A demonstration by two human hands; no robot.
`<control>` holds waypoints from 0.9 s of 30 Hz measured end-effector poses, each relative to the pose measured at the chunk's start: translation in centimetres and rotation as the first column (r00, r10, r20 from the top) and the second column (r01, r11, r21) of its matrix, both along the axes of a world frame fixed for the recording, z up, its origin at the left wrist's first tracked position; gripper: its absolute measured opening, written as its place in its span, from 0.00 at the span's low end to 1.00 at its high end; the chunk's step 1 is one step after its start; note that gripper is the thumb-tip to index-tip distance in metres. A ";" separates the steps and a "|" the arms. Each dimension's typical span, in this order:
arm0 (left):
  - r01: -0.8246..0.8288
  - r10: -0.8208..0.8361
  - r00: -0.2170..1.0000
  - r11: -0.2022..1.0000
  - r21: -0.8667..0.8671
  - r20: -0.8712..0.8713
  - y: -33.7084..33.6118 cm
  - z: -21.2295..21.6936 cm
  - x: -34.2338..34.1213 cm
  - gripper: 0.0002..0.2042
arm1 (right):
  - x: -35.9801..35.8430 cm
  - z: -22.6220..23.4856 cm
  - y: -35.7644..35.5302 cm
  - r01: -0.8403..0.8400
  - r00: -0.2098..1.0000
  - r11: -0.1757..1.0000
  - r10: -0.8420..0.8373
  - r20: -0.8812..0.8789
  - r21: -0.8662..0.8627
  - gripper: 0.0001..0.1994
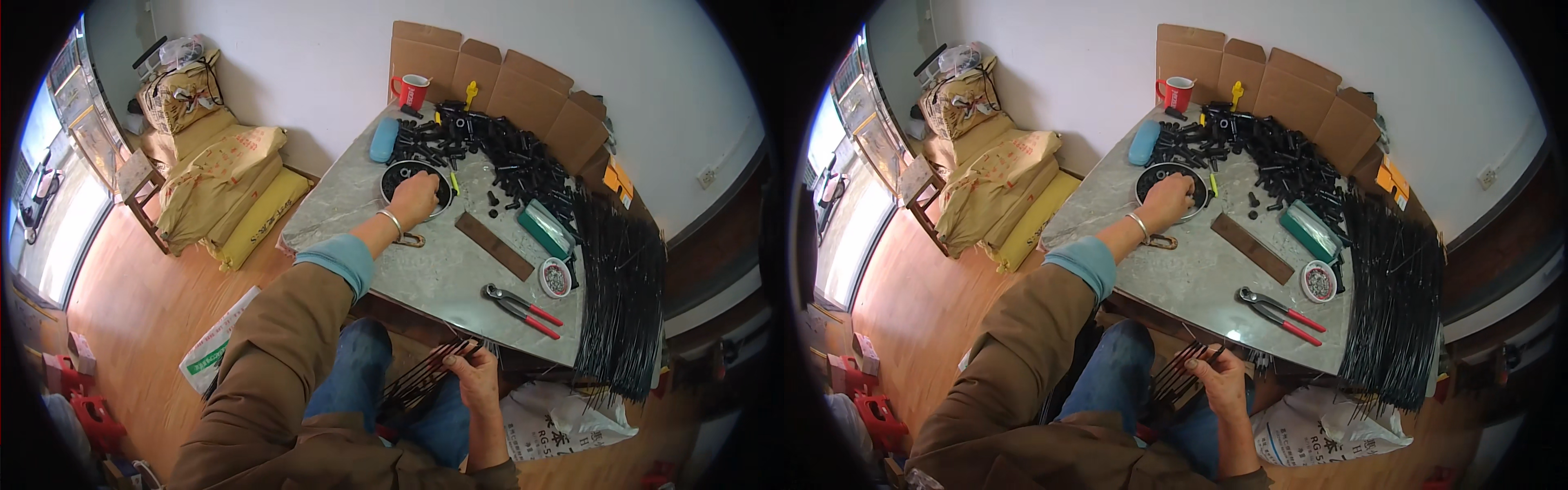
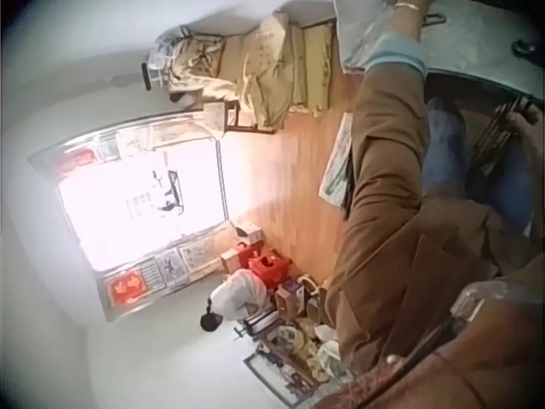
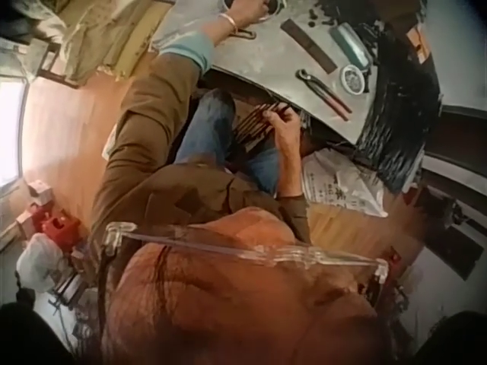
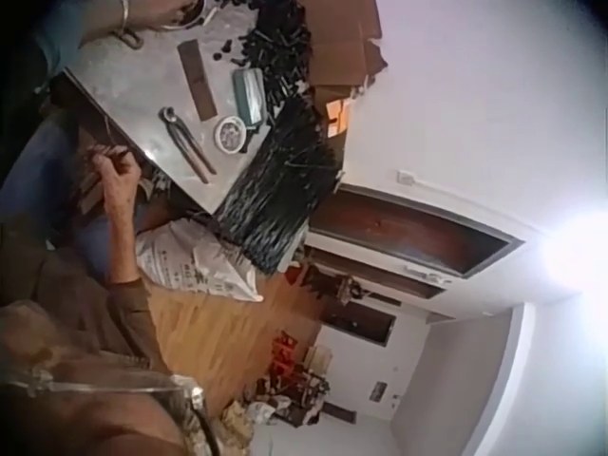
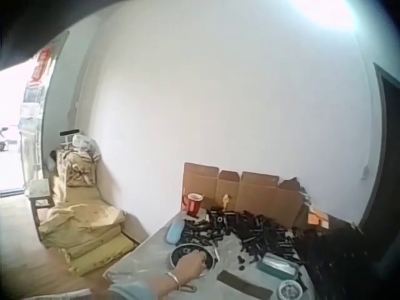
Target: Assemble wire harnesses by securing bundles of wires into plastic connectors using pliers.
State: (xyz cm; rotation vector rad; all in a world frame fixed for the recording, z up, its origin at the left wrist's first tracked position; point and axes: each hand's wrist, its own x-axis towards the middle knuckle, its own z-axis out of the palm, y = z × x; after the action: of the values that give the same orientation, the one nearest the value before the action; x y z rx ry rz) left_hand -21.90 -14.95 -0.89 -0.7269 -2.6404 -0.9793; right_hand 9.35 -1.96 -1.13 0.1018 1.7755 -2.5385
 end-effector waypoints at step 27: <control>-0.368 -0.779 0.148 0.529 0.765 0.610 -3.4 4.1 22.6 0.13 | 0.1 -0.2 -0.7 -0.083 0.995 0.997 0.083 0.048 0.003 0.06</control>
State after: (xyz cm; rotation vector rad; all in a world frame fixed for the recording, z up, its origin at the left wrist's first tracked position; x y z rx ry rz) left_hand 0.73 -18.38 3.18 -0.1794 -1.9238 -3.5669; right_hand 9.49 -2.71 -1.29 0.0870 1.7319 -2.4531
